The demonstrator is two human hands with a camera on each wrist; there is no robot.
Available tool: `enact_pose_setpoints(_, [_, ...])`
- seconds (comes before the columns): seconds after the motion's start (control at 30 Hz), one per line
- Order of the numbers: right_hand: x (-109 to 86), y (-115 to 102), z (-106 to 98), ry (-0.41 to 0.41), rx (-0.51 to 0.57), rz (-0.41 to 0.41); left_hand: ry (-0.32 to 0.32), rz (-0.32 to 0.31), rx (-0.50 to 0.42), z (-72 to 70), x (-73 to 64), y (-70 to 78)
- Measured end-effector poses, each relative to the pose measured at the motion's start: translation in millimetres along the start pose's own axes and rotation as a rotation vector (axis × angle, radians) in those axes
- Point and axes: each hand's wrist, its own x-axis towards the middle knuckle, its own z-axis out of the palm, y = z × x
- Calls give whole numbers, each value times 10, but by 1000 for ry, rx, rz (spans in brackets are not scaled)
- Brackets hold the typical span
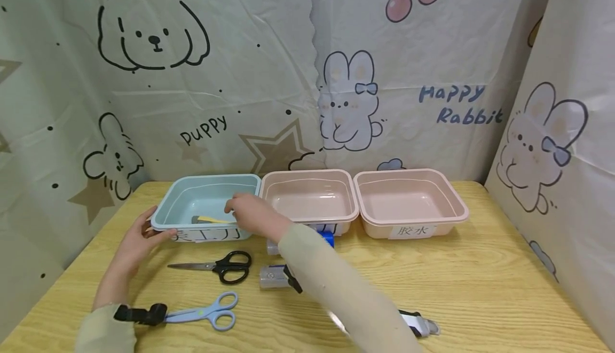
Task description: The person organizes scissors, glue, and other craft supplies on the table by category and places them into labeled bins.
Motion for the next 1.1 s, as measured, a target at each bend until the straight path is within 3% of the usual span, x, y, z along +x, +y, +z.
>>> enact_pose_setpoints(0.33, [-513, 186, -191, 166, 45, -96, 13, 8, 8, 10, -15, -20])
enact_pose_setpoints(0.5, [-866, 326, -256, 188, 13, -95, 15, 5, 7, 11, -12, -8])
enact_pose_setpoints(0.8, [-1530, 598, -271, 143, 12, -20, 9, 9, 5, -10, -6, 4])
enact_pose_setpoints(1.1, [-2085, 757, -250, -52, 50, 117, 11, 6, 13, -2, -14, 8])
